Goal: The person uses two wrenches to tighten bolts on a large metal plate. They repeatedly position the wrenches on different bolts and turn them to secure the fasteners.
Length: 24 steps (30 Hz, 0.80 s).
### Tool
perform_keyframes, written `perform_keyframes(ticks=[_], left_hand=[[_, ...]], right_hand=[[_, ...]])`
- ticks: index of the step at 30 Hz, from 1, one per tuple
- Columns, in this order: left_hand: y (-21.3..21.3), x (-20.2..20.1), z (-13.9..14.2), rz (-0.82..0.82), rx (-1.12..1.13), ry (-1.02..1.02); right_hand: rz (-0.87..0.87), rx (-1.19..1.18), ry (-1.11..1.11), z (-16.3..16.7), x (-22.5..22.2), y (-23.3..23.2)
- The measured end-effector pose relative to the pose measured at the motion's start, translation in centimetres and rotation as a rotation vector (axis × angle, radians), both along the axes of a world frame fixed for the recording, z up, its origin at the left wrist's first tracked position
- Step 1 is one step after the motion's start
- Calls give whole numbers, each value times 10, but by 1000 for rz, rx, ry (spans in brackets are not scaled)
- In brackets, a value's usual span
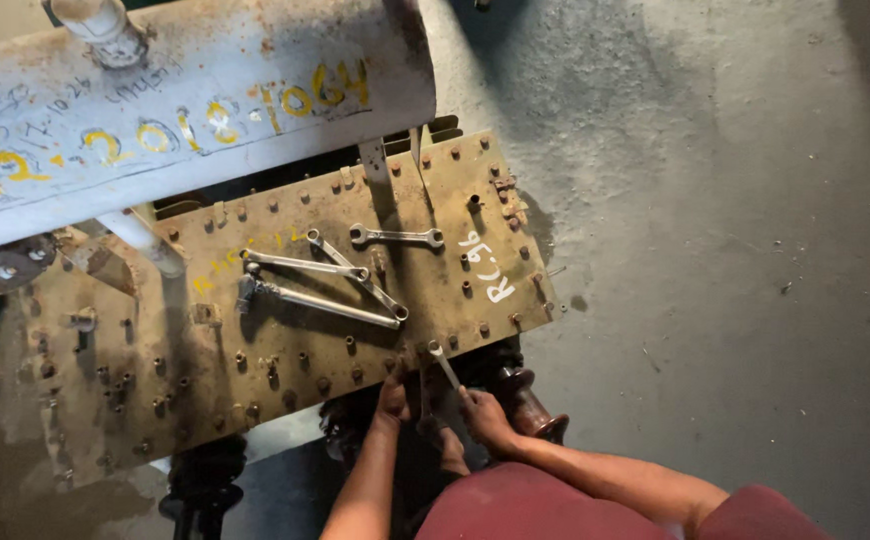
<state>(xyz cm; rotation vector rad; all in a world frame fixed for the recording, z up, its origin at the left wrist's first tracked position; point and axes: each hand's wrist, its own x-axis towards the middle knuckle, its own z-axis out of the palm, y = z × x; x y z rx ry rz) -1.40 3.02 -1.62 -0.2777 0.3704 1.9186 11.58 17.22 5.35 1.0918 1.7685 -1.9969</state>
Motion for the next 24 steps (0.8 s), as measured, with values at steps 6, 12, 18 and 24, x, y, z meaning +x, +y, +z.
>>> perform_keyframes(ticks=[6,12,18,24], left_hand=[[-1,2,-4,26,-20,40],[-4,1,-6,-18,151,14],[-1,3,-4,128,-120,60],[-2,3,-2,155,-35,67]], right_hand=[[47,16,-103,-1,5,-6],[48,-66,-70,2,4,-13],[-59,-407,-99,9,-15,-42],[68,-323,-29,-3,-17,-40]])
